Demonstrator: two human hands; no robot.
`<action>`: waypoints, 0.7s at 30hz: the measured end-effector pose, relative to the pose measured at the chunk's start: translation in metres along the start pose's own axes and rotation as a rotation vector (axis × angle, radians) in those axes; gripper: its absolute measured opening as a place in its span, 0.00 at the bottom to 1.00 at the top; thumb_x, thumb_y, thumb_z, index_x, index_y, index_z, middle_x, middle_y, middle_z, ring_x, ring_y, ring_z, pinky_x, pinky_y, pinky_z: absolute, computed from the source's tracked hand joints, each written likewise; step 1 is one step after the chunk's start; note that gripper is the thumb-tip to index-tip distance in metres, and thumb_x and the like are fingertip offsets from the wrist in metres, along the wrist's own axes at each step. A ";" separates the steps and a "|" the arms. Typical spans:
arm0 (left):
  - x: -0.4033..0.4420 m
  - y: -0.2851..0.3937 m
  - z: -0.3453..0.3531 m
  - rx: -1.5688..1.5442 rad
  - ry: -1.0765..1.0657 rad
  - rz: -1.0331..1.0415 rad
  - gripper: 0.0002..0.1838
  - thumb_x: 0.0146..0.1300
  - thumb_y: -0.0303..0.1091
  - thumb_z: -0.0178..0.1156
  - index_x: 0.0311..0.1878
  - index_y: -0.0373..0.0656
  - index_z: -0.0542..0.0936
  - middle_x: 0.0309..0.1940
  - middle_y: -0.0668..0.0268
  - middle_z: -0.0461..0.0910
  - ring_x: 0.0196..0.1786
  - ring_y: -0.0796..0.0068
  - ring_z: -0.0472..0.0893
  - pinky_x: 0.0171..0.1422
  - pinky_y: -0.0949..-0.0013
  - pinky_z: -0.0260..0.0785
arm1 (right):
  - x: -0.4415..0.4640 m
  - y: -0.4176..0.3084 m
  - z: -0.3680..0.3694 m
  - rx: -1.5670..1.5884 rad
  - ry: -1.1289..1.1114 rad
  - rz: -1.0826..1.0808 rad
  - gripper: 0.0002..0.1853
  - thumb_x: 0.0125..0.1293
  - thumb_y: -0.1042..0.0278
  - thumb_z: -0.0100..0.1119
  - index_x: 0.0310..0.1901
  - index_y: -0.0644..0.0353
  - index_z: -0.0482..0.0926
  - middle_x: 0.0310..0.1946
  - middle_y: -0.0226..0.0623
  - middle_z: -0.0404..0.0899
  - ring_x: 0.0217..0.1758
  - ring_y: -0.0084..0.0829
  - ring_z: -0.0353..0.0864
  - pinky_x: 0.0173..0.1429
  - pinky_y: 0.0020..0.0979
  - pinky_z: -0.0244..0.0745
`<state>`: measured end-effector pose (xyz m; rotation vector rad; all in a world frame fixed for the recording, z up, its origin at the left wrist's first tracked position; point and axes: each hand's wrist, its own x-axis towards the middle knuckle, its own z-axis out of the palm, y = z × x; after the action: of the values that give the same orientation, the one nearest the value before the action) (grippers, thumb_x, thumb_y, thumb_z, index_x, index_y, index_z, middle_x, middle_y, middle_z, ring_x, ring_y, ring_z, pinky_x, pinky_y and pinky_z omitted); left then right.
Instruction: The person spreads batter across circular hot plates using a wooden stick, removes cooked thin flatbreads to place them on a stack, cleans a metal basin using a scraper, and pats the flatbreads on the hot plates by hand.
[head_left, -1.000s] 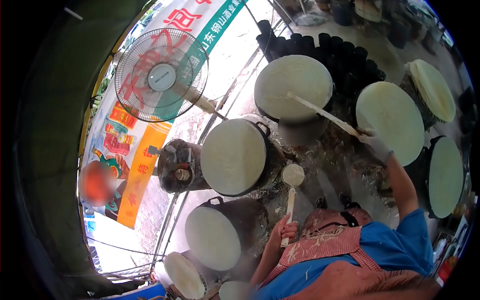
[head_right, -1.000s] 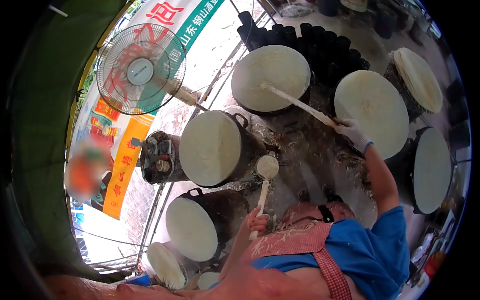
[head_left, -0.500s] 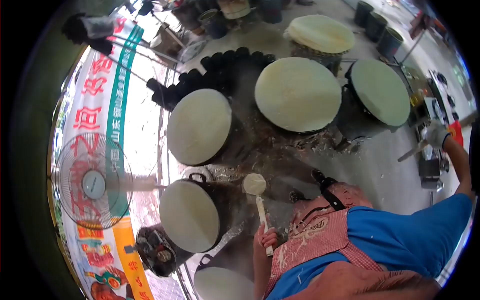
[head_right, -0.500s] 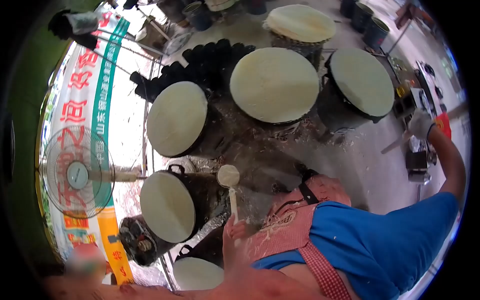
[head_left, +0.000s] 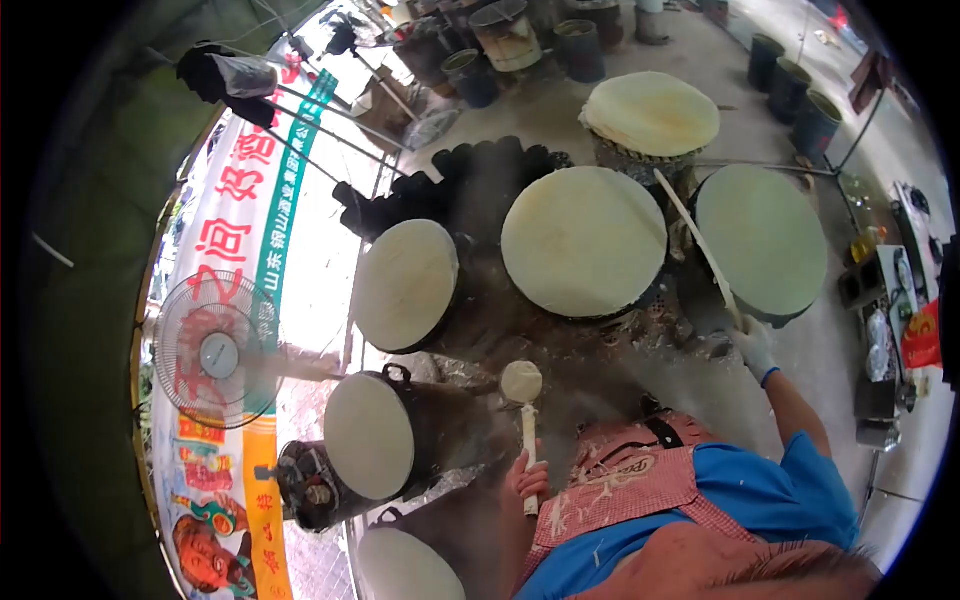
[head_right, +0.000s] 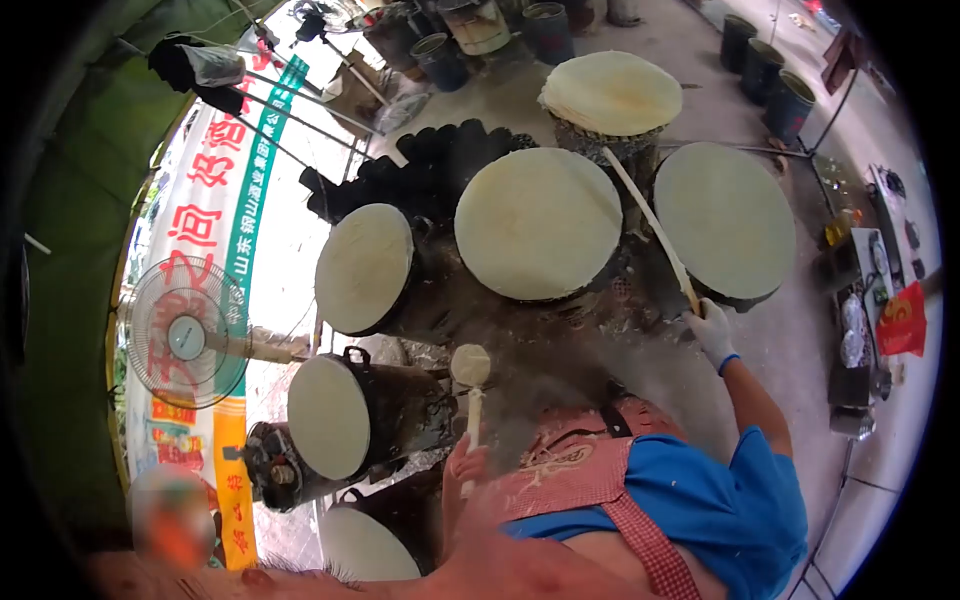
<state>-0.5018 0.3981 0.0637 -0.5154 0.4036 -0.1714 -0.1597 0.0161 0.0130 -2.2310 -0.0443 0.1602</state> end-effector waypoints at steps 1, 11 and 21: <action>0.006 -0.007 -0.001 -0.006 -0.015 0.010 0.21 0.75 0.43 0.38 0.64 0.45 0.66 0.22 0.68 0.58 0.16 0.80 0.60 0.19 0.74 0.60 | 0.012 0.006 0.015 0.030 0.017 -0.036 0.17 0.54 0.62 0.60 0.40 0.67 0.75 0.26 0.47 0.77 0.31 0.38 0.77 0.37 0.36 0.70; -0.005 -0.032 -0.006 0.033 -0.051 0.078 0.21 0.75 0.44 0.37 0.63 0.45 0.68 0.19 0.69 0.56 0.17 0.79 0.60 0.21 0.73 0.61 | 0.125 -0.037 0.100 -0.072 0.122 -0.172 0.12 0.61 0.62 0.55 0.42 0.61 0.73 0.33 0.53 0.77 0.39 0.55 0.76 0.41 0.46 0.70; -0.019 0.027 0.004 0.291 0.252 0.240 0.19 0.73 0.45 0.42 0.57 0.46 0.73 0.16 0.72 0.56 0.14 0.81 0.58 0.18 0.76 0.57 | 0.251 -0.142 0.109 -0.157 0.122 -0.301 0.15 0.56 0.63 0.52 0.44 0.60 0.76 0.38 0.52 0.79 0.45 0.53 0.77 0.48 0.45 0.71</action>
<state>-0.5160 0.4281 0.0588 -0.1552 0.6711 -0.0606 0.0786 0.2109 0.0328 -2.3544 -0.3340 -0.1479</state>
